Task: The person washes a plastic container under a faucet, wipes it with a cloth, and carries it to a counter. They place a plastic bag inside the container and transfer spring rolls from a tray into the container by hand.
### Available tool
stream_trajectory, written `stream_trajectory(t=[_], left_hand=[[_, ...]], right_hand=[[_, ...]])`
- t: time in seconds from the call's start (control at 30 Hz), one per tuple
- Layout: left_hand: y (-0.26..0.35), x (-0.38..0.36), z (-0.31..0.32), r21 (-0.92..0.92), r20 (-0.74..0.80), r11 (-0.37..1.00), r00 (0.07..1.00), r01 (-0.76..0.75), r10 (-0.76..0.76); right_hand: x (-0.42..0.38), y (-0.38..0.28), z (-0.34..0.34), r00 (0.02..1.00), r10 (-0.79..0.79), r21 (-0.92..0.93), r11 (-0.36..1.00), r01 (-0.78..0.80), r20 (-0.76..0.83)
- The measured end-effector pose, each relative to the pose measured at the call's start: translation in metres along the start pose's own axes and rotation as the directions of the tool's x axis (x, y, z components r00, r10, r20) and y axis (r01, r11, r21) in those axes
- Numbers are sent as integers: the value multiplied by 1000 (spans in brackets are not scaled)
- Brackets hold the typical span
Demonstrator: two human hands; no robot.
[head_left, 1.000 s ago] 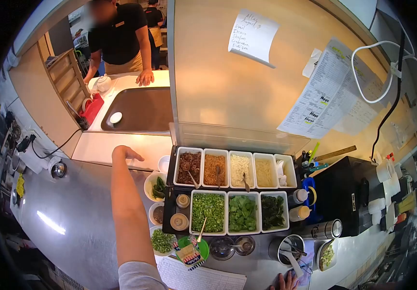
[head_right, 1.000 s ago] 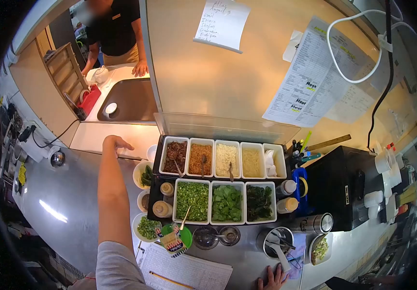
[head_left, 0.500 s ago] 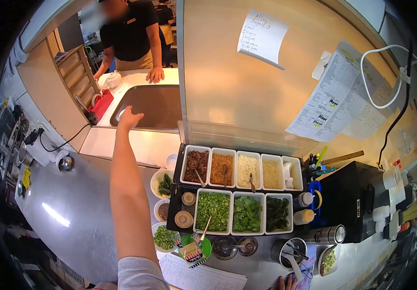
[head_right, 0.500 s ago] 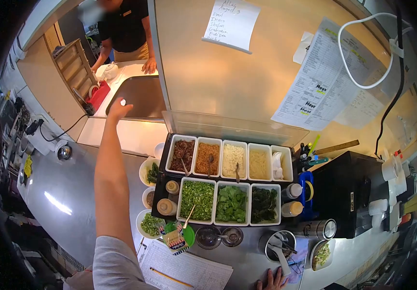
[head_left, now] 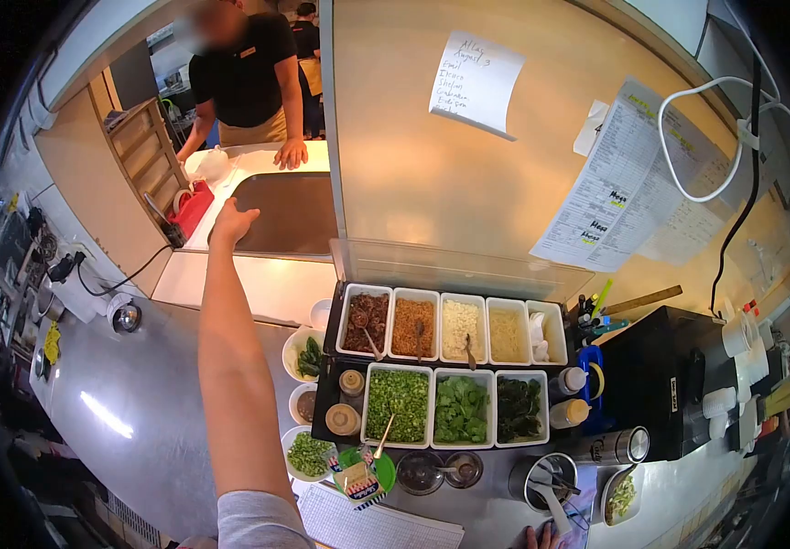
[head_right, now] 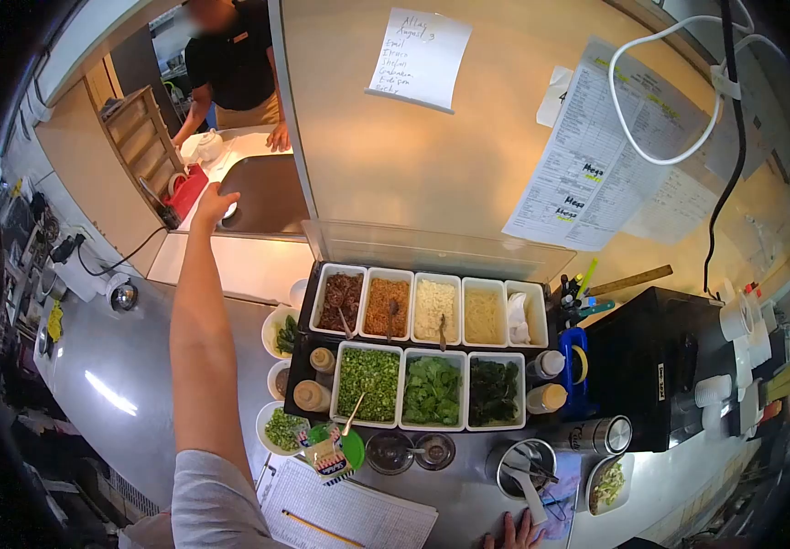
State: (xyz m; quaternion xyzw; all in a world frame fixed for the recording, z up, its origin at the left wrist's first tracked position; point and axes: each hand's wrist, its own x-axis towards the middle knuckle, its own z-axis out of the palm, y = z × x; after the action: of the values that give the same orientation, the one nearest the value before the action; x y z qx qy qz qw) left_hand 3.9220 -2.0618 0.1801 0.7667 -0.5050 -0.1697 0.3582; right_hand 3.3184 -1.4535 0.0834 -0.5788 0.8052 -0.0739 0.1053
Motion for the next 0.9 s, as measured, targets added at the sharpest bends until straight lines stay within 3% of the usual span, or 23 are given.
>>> stream_trajectory(t=[0.13,0.27,0.37,0.6,0.8,0.9], left_hand=[[-1,0,1,-43,-7,999,1000,12,-13],[22,-12,-4,57,-87,995,993,85,-80],[30,-14,0,119,-207,992,978,33,-8],[30,-9,4,115,-158,993,988,15,3],[35,-10,1,102,-113,994,993,46,-35],[35,-11,3,95,-141,995,990,30,-17]], right_hand=[[0,7,6,1000,-20,15,1000,20,-20],[0,8,4,1000,-19,20,1000,19,4],[-1,9,3,998,-57,33,998,58,-24],[0,10,5,998,35,-41,999,-33,46],[-6,40,33,989,-143,-148,980,136,-36],[-1,21,15,998,-59,-27,998,59,-22]])
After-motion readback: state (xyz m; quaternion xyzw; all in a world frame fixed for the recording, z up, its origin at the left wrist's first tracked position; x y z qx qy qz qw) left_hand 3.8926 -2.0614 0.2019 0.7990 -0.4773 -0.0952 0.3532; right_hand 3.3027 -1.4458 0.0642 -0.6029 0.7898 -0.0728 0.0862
